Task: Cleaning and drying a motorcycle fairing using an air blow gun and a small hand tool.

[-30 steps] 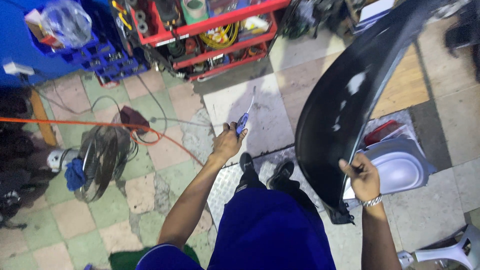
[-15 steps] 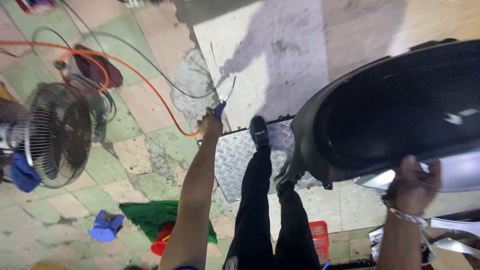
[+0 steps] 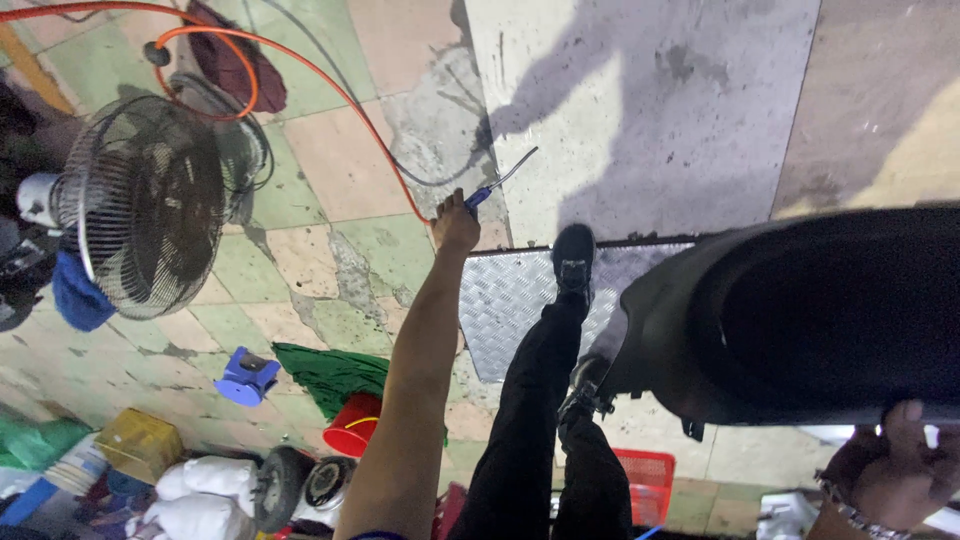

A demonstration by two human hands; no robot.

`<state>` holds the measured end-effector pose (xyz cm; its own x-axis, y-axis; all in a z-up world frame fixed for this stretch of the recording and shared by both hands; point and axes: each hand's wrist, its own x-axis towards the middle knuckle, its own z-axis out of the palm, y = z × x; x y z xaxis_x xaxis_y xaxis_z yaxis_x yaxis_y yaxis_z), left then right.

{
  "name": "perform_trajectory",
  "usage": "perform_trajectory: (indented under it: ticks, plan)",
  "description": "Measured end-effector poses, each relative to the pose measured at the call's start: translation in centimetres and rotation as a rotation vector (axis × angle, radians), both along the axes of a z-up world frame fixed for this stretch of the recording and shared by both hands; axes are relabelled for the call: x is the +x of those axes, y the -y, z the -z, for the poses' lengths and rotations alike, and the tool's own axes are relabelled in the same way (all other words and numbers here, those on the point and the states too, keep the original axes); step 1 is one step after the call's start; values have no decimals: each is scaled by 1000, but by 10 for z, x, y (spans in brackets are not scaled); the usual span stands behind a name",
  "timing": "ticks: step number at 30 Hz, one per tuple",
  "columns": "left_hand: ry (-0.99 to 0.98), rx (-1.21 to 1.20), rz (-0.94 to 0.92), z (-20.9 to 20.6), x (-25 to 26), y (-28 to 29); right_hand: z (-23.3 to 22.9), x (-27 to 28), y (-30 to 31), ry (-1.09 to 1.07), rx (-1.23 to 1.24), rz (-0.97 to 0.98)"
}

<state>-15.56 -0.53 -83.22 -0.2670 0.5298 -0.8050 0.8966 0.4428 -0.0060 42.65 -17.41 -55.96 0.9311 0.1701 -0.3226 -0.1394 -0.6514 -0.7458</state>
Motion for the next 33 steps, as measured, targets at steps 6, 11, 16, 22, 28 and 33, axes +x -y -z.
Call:
perform_trajectory:
  ticks: [6, 11, 16, 22, 28, 33]
  plan:
    - [82, -130, -157, -59, 11, -21, -80, -34, -57, -34, 134, 35]
    - [296, 94, -252, -144, 12, -12, -145, -55, -97, -256, 402, -137]
    - [421, 250, -179, -246, -8, -20, -209, -74, -159, -222, 393, 122]
    - [481, 384, -468, -318, -37, -9, -243, -74, -160, -250, 595, 81]
    - [319, 112, -222, -257, -75, 3, -93, -6, 27, -146, 606, 97]
    - [114, -304, 51, -151, -64, 17, -90, -66, 102, -272, 483, 102]
